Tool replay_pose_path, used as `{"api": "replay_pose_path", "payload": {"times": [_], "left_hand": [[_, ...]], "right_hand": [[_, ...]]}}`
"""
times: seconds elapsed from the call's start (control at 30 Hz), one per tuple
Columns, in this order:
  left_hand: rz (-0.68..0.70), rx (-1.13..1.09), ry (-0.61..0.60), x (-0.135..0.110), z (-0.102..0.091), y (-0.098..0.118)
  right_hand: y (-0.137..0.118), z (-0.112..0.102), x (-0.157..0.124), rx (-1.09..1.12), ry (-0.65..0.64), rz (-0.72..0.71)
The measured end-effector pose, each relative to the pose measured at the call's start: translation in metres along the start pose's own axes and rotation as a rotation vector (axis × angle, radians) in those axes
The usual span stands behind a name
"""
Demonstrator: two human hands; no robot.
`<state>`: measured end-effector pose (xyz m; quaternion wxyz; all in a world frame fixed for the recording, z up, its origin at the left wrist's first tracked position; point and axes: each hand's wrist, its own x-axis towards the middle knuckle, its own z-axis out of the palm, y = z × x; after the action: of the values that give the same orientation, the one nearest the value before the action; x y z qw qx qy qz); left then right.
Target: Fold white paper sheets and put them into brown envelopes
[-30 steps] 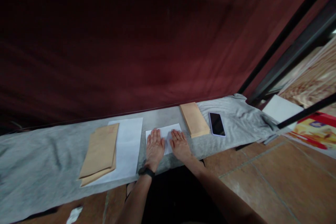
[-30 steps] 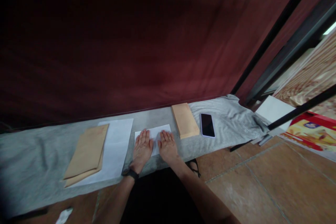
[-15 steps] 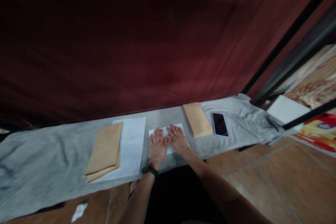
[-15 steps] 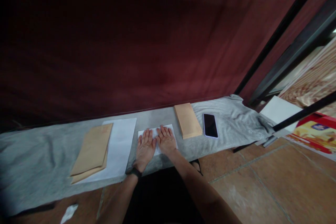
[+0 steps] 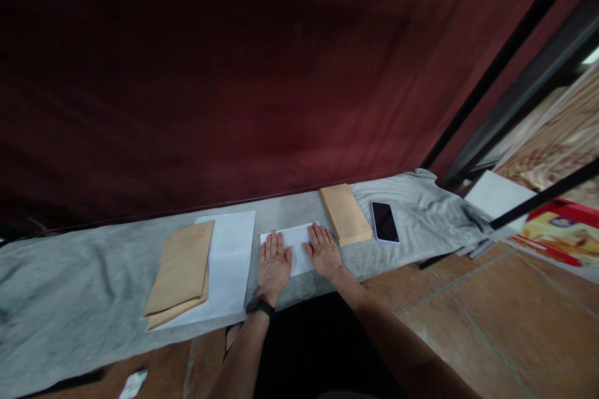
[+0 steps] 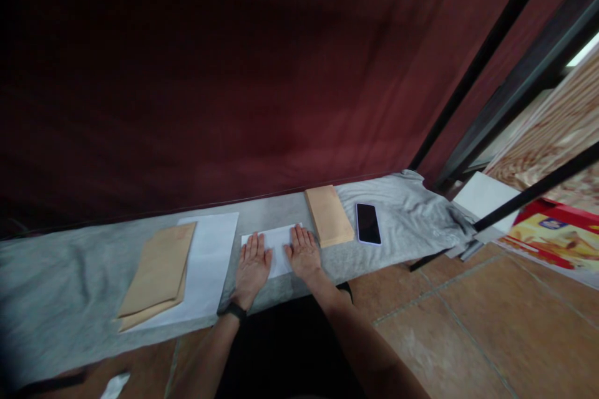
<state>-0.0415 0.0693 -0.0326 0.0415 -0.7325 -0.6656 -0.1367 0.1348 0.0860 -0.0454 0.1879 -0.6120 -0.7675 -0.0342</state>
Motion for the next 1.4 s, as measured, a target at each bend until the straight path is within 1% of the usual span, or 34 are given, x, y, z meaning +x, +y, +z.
{"api": "replay_pose_path", "payload": {"times": [0.2, 0.37, 0.67, 0.77, 0.83, 0.97, 1.03, 1.13, 1.2, 1.33, 1.4], "left_hand": [[-0.016, 0.027, 0.000, -0.012, -0.002, -0.009], [-0.026, 0.062, -0.020, -0.021, -0.006, -0.011], [-0.010, 0.053, 0.043, -0.045, -0.012, -0.021], [-0.021, 0.055, 0.093, -0.054, -0.016, -0.016], [0.022, 0.042, 0.107, -0.061, -0.019, -0.007], [0.161, 0.008, 0.025, -0.073, -0.022, 0.011], [0.174, 0.015, -0.003, -0.075, -0.023, 0.015], [0.173, 0.018, -0.017, -0.076, -0.024, 0.016], [0.174, 0.012, -0.020, -0.076, -0.025, 0.015], [0.193, 0.019, -0.030, -0.076, -0.024, 0.014], [0.201, 0.024, -0.043, -0.076, -0.024, 0.014]], "right_hand": [[0.000, 0.003, 0.000, 0.004, 0.017, 0.002], [-0.001, 0.003, 0.000, -0.001, -0.012, 0.009], [-0.004, -0.004, 0.002, 0.009, -0.036, 0.026], [-0.005, -0.006, 0.002, 0.012, -0.053, 0.033], [-0.005, -0.006, 0.002, 0.020, -0.055, 0.035], [-0.005, -0.007, 0.002, 0.026, -0.042, 0.034], [-0.005, -0.009, 0.003, 0.025, -0.040, 0.035], [-0.008, -0.013, 0.000, 0.027, -0.034, 0.047], [-0.014, -0.015, -0.006, 0.047, -0.028, 0.017], [-0.030, -0.019, -0.029, 0.126, -0.053, -0.188], [-0.033, -0.021, -0.040, 0.138, -0.059, -0.237]]}}
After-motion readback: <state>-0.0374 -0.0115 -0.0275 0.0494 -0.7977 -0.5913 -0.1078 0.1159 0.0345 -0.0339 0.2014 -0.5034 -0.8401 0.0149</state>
